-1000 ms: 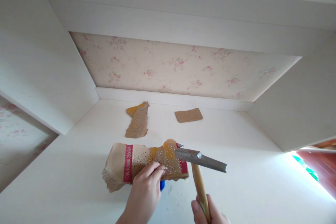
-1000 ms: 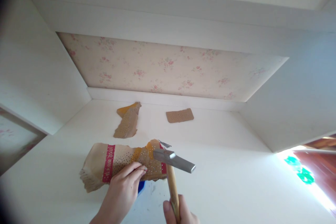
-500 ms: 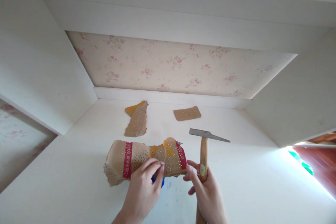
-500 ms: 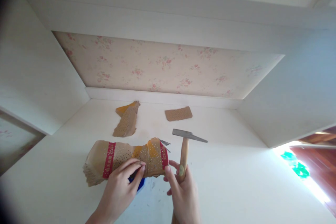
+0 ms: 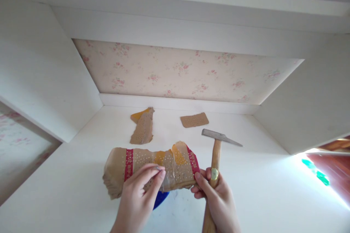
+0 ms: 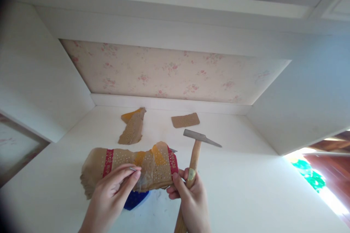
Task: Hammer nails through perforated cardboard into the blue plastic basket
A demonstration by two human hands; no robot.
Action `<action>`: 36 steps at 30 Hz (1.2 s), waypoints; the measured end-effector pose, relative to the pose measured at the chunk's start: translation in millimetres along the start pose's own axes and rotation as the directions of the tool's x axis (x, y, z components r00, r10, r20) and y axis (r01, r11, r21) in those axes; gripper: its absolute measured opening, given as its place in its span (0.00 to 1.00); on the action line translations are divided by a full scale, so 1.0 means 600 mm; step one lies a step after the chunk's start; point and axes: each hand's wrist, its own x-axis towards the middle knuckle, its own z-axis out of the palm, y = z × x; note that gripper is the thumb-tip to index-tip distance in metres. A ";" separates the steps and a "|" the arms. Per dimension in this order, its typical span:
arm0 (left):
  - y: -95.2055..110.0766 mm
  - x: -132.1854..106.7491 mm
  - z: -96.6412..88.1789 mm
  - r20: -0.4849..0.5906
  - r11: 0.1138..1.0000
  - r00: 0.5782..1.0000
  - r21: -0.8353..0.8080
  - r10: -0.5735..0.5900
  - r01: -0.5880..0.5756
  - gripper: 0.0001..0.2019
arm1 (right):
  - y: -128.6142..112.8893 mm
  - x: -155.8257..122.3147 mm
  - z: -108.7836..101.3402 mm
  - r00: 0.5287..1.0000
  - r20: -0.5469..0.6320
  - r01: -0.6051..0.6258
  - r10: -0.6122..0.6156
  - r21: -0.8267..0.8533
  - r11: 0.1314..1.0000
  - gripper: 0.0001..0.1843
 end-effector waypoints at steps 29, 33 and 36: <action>-0.036 0.021 0.034 0.334 0.961 0.902 0.059 -0.273 0.269 0.13 | 0.060 0.023 -0.007 0.995 -0.017 -0.100 0.100 -0.023 0.995 0.24; -0.038 0.021 0.033 0.333 0.955 0.896 0.049 -0.292 0.293 0.17 | 0.058 0.024 -0.006 0.995 -0.010 -0.099 0.099 -0.025 0.995 0.23; -0.041 0.022 0.034 0.323 0.956 0.901 0.049 -0.288 0.288 0.16 | 0.056 0.022 -0.006 0.995 -0.004 -0.096 0.096 -0.027 0.995 0.23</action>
